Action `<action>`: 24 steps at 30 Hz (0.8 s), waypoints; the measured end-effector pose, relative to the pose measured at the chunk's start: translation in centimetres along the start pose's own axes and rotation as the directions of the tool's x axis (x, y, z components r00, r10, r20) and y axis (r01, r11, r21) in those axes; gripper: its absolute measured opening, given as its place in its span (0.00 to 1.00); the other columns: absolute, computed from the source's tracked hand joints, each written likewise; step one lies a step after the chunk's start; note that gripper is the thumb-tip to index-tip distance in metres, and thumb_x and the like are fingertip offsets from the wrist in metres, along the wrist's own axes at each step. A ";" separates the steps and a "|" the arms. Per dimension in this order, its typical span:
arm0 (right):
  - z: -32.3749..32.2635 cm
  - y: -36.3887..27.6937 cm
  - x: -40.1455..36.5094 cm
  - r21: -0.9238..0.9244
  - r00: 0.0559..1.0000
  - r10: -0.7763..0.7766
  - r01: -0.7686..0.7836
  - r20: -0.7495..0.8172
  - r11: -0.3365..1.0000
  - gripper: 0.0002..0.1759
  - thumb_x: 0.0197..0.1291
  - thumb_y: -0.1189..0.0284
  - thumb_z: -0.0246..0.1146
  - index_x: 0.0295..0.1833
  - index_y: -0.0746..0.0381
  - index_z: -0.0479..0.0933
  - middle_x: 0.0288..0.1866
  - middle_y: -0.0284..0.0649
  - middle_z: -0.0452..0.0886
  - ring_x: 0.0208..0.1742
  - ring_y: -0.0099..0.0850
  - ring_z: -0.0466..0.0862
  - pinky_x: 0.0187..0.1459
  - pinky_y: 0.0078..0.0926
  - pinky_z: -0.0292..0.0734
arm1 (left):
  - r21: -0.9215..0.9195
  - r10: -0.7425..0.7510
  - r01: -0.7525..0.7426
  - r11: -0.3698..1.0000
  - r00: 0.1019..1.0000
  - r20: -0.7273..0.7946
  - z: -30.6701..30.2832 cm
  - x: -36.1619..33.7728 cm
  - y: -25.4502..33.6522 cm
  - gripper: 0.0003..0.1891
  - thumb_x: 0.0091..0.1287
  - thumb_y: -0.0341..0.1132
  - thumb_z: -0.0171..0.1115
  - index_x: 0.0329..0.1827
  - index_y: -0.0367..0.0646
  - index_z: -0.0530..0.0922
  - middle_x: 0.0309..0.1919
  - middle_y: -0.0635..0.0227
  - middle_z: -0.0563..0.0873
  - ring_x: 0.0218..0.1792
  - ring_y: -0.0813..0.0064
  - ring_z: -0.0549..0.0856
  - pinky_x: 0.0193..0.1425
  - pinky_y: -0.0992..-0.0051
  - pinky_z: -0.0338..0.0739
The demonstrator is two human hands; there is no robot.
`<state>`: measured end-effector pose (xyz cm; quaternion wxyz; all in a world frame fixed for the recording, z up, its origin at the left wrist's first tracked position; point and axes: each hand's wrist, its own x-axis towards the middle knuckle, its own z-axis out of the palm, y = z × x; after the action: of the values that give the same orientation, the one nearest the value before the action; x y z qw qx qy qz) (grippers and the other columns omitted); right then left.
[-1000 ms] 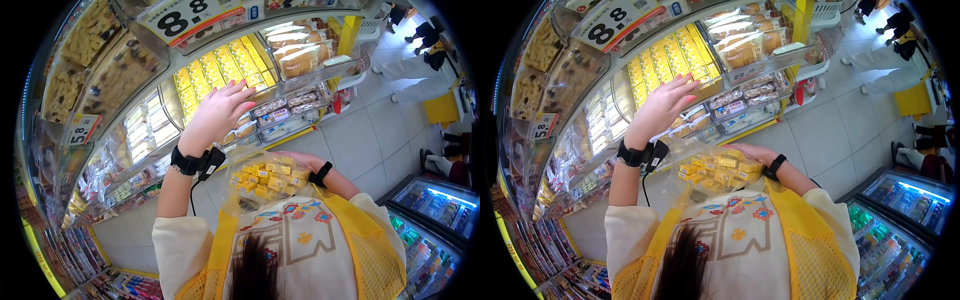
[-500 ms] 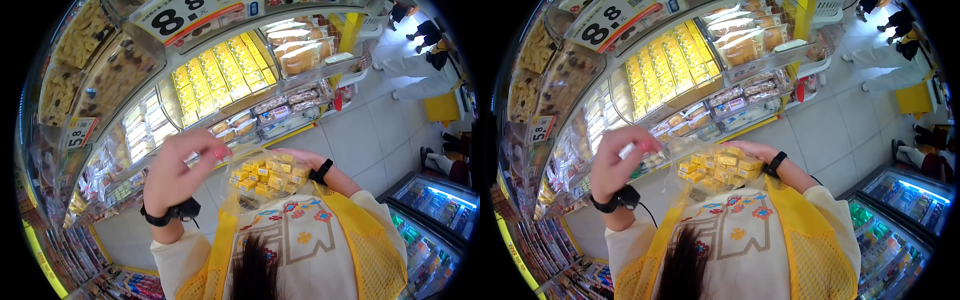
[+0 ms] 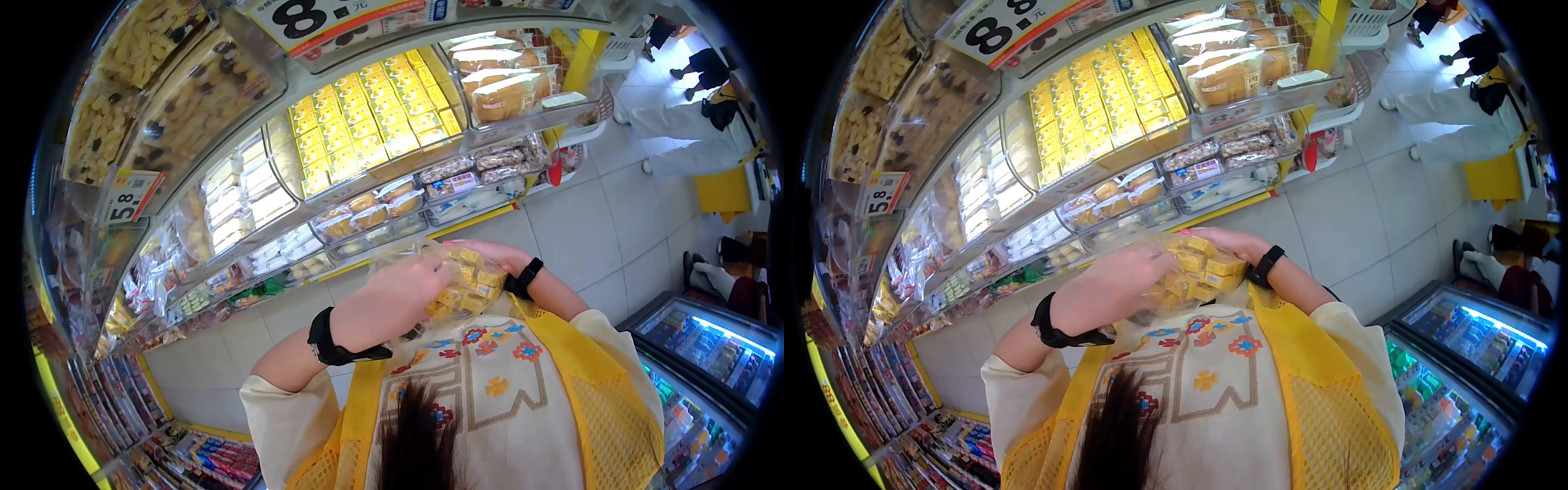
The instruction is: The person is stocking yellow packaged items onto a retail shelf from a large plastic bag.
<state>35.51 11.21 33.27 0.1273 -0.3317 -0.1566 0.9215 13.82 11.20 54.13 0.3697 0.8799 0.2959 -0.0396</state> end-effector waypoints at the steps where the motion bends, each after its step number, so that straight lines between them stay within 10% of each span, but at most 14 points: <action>1: 0.2 -0.1 -0.2 -0.023 1.000 -0.006 0.006 -0.024 1.000 0.25 0.74 0.57 0.51 0.67 0.62 0.70 0.62 0.38 0.78 0.55 0.27 0.83 0.54 0.26 0.80 | 0.031 0.033 -0.032 0.999 0.999 -0.018 0.6 0.1 -0.4 0.24 0.54 0.29 0.70 0.55 0.40 0.74 0.47 0.57 0.81 0.51 0.52 0.80 0.52 0.61 0.78; 24: 0.1 0.0 -0.4 0.040 0.999 -0.008 0.009 -0.039 0.999 0.23 0.73 0.58 0.53 0.63 0.63 0.72 0.58 0.38 0.81 0.50 0.26 0.85 0.50 0.26 0.83 | 0.153 0.079 -0.094 0.984 0.992 0.100 0.5 1.0 -0.4 0.22 0.54 0.40 0.69 0.49 0.38 0.76 0.44 0.56 0.79 0.48 0.55 0.81 0.48 0.60 0.78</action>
<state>35.74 11.02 33.57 0.1410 -0.3461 -0.1369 0.9174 14.52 11.56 53.24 0.3140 0.9155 0.2357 -0.0877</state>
